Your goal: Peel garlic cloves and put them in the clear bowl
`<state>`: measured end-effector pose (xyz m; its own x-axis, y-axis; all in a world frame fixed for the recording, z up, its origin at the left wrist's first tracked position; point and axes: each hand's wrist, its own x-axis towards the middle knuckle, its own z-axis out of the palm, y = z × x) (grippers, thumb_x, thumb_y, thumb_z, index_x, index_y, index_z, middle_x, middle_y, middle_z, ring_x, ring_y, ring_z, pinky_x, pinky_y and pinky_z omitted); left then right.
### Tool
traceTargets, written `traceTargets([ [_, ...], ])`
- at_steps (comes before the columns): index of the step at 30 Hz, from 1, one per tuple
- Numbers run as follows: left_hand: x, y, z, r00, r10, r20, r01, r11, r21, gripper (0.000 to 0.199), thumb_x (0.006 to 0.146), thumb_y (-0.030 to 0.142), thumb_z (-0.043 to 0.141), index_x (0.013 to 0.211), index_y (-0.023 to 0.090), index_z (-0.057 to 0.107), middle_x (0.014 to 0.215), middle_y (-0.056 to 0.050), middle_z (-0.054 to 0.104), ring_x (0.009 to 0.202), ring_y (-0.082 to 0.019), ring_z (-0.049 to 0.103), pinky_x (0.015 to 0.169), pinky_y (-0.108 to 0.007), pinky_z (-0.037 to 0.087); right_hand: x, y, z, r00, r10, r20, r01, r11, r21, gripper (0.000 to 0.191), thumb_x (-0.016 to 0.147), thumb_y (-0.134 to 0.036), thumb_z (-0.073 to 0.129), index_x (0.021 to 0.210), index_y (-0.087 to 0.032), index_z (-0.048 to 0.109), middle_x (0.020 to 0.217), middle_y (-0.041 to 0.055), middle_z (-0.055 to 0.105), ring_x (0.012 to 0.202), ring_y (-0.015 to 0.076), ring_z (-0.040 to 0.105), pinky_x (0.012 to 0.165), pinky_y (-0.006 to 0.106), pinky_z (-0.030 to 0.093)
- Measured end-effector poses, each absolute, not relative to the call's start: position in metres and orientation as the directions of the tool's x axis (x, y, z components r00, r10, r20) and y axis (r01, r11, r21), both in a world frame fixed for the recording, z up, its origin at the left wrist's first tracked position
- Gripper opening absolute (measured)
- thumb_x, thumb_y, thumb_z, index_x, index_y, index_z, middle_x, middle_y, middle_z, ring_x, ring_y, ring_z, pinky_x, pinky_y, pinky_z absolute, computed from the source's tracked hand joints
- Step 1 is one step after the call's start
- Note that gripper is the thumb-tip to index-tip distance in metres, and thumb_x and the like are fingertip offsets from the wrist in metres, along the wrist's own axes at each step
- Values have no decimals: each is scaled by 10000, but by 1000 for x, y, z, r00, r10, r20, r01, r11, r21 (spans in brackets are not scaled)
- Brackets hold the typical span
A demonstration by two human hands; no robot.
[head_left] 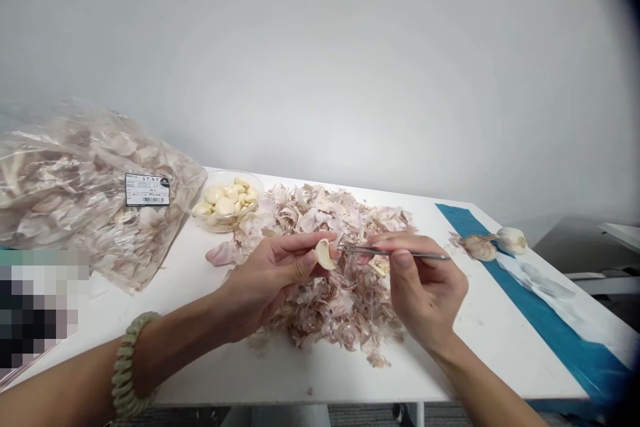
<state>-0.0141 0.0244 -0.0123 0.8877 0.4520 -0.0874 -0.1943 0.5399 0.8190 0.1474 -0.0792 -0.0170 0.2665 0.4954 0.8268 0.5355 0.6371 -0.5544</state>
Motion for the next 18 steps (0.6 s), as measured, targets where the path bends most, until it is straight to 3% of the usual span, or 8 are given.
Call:
traceTargets([
  [9,-13,24,-13,871,487,-63,-222,503,835,185,755,207,711,939,224,718,929,-14,749,864,-82,663,786,-150,474,148,-80,-10,-58,363,930,740,641,-204,262,813,-45,536,1040,-130,638,932,85,670,883,205,641,709,390,551],
  [18,-15,22,-13,881,471,-49,-191,448,873,181,762,227,703,939,258,726,878,26,752,830,-59,653,740,-123,474,147,-82,-9,-140,332,933,687,711,-150,328,790,20,526,1097,-64,607,957,124,679,924,233,660,703,400,582],
])
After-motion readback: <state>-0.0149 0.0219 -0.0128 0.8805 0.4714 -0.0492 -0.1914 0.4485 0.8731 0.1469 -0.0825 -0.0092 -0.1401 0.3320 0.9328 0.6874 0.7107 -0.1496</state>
